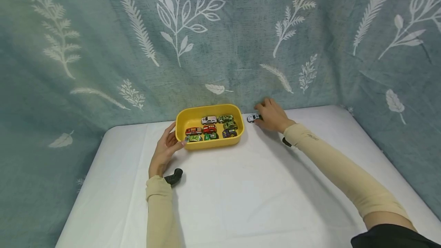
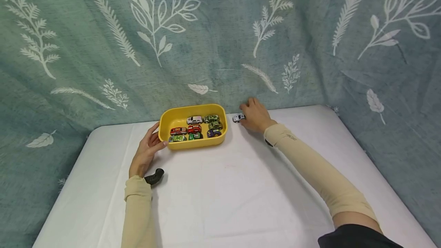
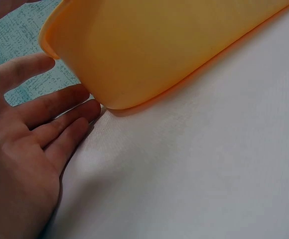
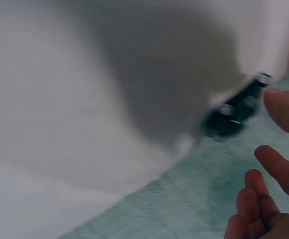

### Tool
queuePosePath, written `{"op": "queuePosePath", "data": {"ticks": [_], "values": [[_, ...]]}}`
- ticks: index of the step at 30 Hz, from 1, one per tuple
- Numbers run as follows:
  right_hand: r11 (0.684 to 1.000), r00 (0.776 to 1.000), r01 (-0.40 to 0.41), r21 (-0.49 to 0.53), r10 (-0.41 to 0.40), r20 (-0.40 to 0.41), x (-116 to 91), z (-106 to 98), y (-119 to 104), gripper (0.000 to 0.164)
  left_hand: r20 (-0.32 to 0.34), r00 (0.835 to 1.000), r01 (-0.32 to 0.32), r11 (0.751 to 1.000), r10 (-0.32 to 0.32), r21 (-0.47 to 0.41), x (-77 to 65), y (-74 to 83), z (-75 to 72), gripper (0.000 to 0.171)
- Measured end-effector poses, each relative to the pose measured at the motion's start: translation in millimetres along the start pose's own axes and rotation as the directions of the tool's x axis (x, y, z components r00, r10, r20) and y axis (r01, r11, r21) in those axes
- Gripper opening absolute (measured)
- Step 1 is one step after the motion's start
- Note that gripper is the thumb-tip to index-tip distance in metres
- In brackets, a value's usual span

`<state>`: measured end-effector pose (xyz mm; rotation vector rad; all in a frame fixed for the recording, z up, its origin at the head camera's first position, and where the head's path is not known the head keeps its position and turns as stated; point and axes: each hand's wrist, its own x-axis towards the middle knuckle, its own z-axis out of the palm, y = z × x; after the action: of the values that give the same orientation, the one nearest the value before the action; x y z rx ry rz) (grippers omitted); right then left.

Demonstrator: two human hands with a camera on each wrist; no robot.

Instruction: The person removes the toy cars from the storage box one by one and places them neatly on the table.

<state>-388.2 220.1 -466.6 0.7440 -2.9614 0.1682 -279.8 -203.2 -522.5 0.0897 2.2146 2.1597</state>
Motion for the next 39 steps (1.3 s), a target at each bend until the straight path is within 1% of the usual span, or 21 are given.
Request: {"op": "queuePosePath", "data": {"ticks": [3,6,9,12,15,18,20,22,29,34,37,39], "values": [[0.999,0.996,0.038,0.034,-0.036,-0.076,9.0,-5.3,-10.4,0.057,0.003,1.0,-0.005,1.0,0.005,-0.008,-0.9,-0.7,-1.7,0.092],[0.996,0.986,0.083,0.023,-0.079,-0.148,20.0,-11.1,-23.7,0.059,0.005,1.0,-0.01,1.0,0.01,-0.012,-1.7,-1.5,-2.5,0.092],[0.993,0.975,0.113,0.037,-0.104,-0.195,30.7,-17.4,-40.4,0.054,0.002,1.0,-0.008,1.0,0.008,-0.006,-1.9,-1.7,-2.2,0.092],[0.983,0.971,0.14,0.123,-0.112,-0.212,40.1,-23.1,-59.4,0.045,0.001,1.0,-0.006,1.0,0.006,-0.009,-1.7,-1.8,-1.1,0.092],[0.96,0.969,0.174,0.219,-0.127,-0.213,50.0,-28.4,-79.7,0.037,-0.001,1.0,-0.012,1.0,0.012,-0.016,-1.6,-2.3,-1.1,0.092],[0.933,0.967,0.214,0.29,-0.16,-0.197,59.8,-33.3,-99.2,0.032,-0.006,1.0,-0.023,1.0,0.023,-0.014,-0.6,-3.0,-1.3,0.092],[0.922,0.968,0.228,0.314,-0.18,-0.174,65.4,-36.6,-110.3,0.029,0.0,1.0,-0.029,1.0,0.029,-0.01,0.7,-3.4,-1.3,0.091],[0.92,0.967,0.242,0.31,-0.202,-0.154,71.2,-39.1,-119.5,0.029,0.001,1.0,-0.027,1.0,0.027,-0.01,1.9,-3.1,-0.5,0.091],[0.927,0.965,0.26,0.27,-0.243,-0.095,90.9,-44.9,-143.6,0.027,-0.004,1.0,-0.019,1.0,0.019,-0.016,1.6,-2.2,0.4,0.092],[0.929,0.959,0.281,0.24,-0.279,-0.044,104.0,-33.4,-155.0,0.024,-0.012,1.0,-0.018,1.0,0.018,0.002,1.8,-0.7,-0.4,0.093],[0.932,0.957,0.28,0.231,-0.291,0.012,108.9,-23.3,-159.3,0.021,-0.012,1.0,-0.015,1.0,0.015,0.002,2.2,0.2,0.3,0.093],[0.932,0.954,0.268,0.243,-0.291,0.063,110.1,-17.3,-162.2,0.02,-0.015,1.0,-0.005,1.0,0.005,-0.002,2.0,-0.4,2.0,0.093]]}}
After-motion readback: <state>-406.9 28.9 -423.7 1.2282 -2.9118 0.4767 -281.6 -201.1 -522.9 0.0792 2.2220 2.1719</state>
